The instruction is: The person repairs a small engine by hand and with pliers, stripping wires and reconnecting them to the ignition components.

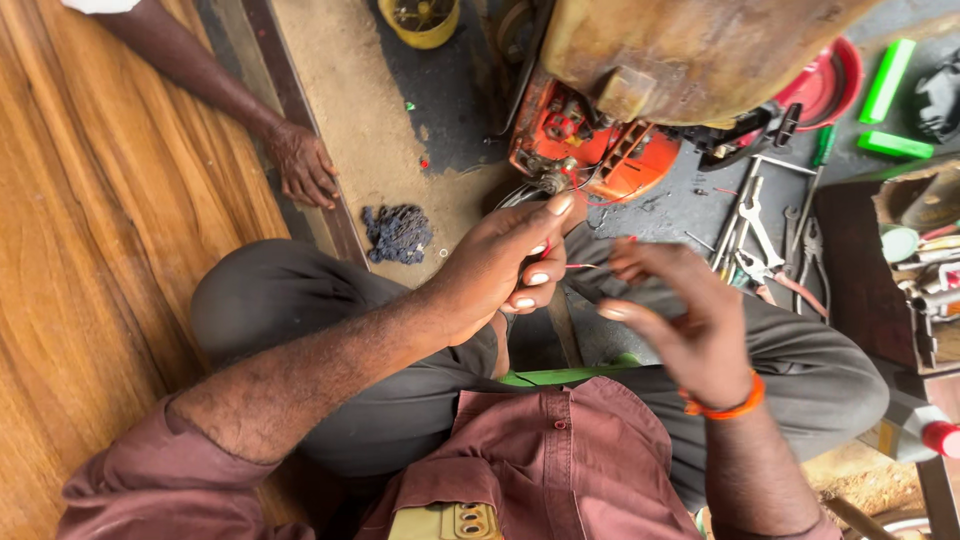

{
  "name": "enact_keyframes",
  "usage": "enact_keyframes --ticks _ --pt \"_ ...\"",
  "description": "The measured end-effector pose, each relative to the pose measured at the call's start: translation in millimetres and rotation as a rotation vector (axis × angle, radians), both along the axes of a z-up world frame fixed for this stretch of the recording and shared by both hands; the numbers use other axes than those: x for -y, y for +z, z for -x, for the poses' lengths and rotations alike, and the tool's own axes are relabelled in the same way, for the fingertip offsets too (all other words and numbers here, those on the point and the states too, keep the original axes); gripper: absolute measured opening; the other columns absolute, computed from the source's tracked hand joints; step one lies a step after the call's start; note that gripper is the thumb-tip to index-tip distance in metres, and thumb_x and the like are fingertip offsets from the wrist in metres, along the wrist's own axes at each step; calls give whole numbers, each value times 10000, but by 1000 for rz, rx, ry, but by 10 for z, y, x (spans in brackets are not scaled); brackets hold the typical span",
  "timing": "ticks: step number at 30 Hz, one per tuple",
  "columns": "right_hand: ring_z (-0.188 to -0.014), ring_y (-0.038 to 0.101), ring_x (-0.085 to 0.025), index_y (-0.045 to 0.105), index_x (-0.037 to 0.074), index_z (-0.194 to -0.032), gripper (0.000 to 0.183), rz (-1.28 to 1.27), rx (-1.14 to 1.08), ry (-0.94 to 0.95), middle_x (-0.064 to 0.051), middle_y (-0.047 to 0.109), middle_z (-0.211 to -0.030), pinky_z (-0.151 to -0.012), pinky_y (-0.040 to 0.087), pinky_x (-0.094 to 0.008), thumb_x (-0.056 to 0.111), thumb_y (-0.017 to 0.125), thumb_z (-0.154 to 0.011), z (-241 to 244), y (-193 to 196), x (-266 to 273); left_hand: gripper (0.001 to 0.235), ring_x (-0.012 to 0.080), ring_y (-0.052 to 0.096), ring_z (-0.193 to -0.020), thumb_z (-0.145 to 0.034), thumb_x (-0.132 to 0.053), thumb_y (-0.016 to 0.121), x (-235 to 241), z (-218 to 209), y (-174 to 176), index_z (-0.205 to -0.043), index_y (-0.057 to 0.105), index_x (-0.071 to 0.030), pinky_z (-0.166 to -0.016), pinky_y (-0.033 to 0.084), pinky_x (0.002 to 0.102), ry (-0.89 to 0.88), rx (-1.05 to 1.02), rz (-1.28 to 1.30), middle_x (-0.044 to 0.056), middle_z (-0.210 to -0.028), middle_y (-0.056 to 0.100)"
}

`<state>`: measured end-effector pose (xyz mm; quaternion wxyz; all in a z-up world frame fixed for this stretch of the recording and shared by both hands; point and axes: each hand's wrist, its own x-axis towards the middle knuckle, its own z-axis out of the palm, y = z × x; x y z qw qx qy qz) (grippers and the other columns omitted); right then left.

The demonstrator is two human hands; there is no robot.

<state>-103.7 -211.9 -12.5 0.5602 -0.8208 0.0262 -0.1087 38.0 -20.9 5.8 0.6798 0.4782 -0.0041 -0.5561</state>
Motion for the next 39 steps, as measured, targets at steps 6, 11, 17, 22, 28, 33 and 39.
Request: enact_keyframes --ticks 6,11,17,22,28,33,39 --pt "-988 732 -189 719 33 -1064 137 183 17 -39 -76 749 -1062 -891 566 -305 12 766 -936 -59 165 -88 337 62 420 -471 -1045 -478 510 -53 46 2 -1072 579 -150 -395 295 217 -10 9 6 -34 -642 446" --pt "-951 706 -194 686 3 -1043 124 309 -9 -131 -92 723 -1030 -868 541 -304 10 768 -950 -23 90 -34 328 65 550 -544 -1069 -400 533 -77 80 -140 -1019 611 -86 -447 418 205 -48 298 53 -32 -844 647" --pt "-968 696 -193 656 19 -1072 124 306 63 -164 -87 706 -1049 -890 543 -299 -1 743 -987 50 141 49 272 132 760 -836 -1015 -350 694 -174 57 -100 -930 680 -92 -864 568 374 -229 1221 -305 -5 -876 758" --pt "-960 695 -224 678 5 -1060 197 368 39 -9 -117 715 -1038 -845 538 -321 -8 766 -884 46 285 5 298 368 630 -1150 -950 -289 680 -125 98 9 -1147 721 -70 -974 456 511 -85 1654 94 15 -983 756" --pt "-999 702 -208 671 13 -1049 171 347 78 16 -98 722 -1055 -877 547 -310 4 760 -903 42 227 -5 189 105 727 -950 -1047 -168 622 -84 135 -44 -1113 717 -18 -892 593 255 -285 630 87 51 -993 760" --pt "-932 666 -123 685 -15 -1087 102 -499 -138 -225 -73 716 -1036 -849 543 -261 8 688 -987 71 -95 -220 165 93 724 -940 -1016 -132 652 -102 190 5 -1101 701 0 -854 600 252 -135 735 63 45 -1000 746" --pt "-925 647 -118 680 -9 -1103 96 -697 -90 -304 -56 703 -1010 -885 526 -255 45 670 -1024 27 -194 -457 106 171 703 -879 -961 -93 715 -137 194 108 -1038 696 -22 -777 586 286 -1 1038 -11 71 -941 628"
